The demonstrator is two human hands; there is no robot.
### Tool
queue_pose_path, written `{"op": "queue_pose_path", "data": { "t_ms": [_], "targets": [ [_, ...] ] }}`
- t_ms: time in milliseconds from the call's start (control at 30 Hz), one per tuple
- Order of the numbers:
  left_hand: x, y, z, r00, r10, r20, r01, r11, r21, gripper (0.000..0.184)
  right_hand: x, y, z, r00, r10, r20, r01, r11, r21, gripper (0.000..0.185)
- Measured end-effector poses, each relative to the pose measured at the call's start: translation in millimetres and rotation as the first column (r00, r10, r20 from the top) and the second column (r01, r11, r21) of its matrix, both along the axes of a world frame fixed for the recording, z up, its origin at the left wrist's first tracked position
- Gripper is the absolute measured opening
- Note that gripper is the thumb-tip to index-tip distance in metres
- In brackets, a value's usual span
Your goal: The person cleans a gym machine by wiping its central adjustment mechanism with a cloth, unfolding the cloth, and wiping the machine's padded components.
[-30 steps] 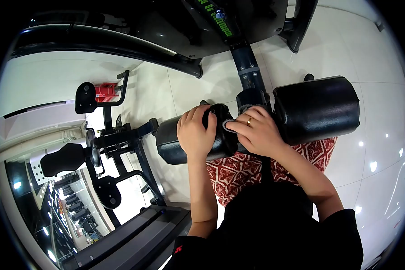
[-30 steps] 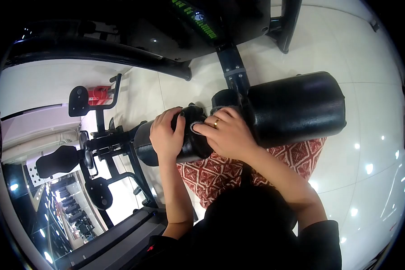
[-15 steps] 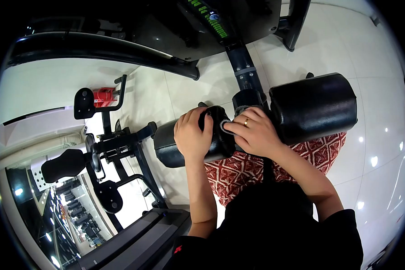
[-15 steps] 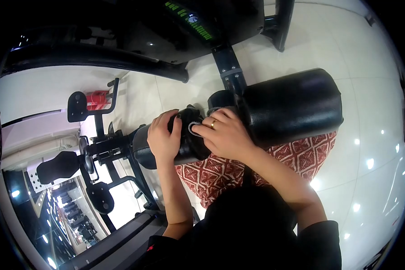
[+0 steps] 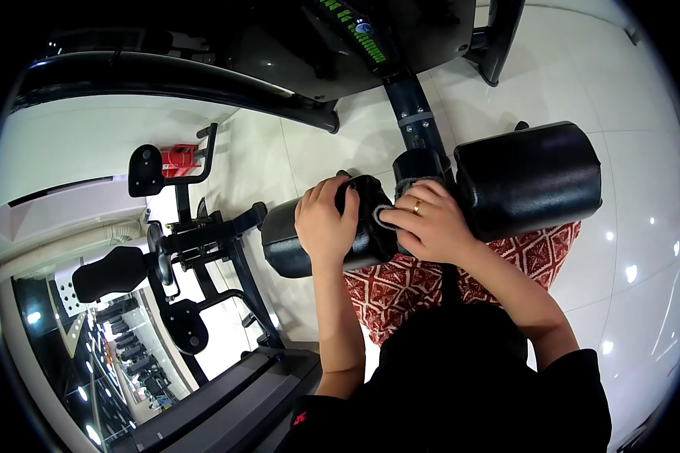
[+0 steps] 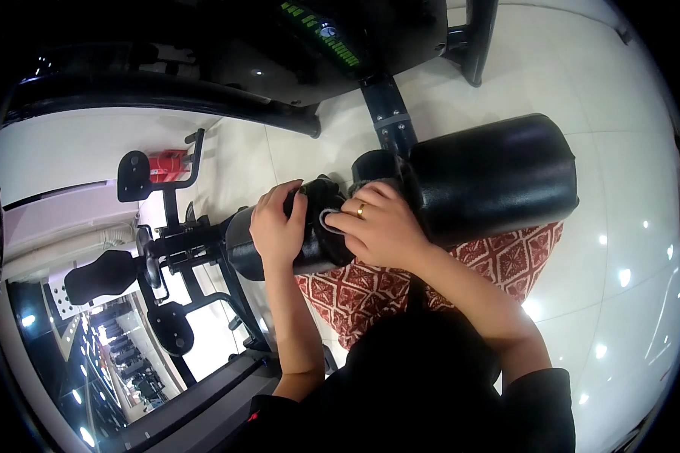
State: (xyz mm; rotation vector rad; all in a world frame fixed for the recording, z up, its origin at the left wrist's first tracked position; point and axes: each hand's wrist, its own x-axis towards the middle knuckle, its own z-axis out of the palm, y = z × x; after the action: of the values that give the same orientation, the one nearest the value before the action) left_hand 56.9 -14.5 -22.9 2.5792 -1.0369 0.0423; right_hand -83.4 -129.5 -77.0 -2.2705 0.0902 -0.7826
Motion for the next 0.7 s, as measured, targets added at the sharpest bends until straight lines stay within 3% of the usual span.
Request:
{"op": "queue_pose_path", "data": {
  "t_ms": [167, 367, 700],
  "targets": [
    [-0.5, -0.5, 0.9, 1.0, -0.006, 0.003, 0.006, 1.0, 0.01, 0.022, -0.7, -0.1, 1.1, 0.996, 0.06, -0.059, -0.061, 0.998, -0.014, 0.026],
    [2.0, -1.6, 2.8, 1.0, -0.007, -0.025, 0.008, 1.0, 0.026, 0.022, -0.2, 1.4, 0.5, 0.999, 0.034, 0.017, -0.034, 0.999, 0.007, 0.028],
    [11.2, -7.3, 0.8, 0.99, 0.032, -0.137, -0.027, 0.999, 0.044, 0.025, -1.3, 1.4, 2.2, 0.996, 0.023, -0.092, -0.025, 1.0, -0.015, 0.032]
  ]
}}
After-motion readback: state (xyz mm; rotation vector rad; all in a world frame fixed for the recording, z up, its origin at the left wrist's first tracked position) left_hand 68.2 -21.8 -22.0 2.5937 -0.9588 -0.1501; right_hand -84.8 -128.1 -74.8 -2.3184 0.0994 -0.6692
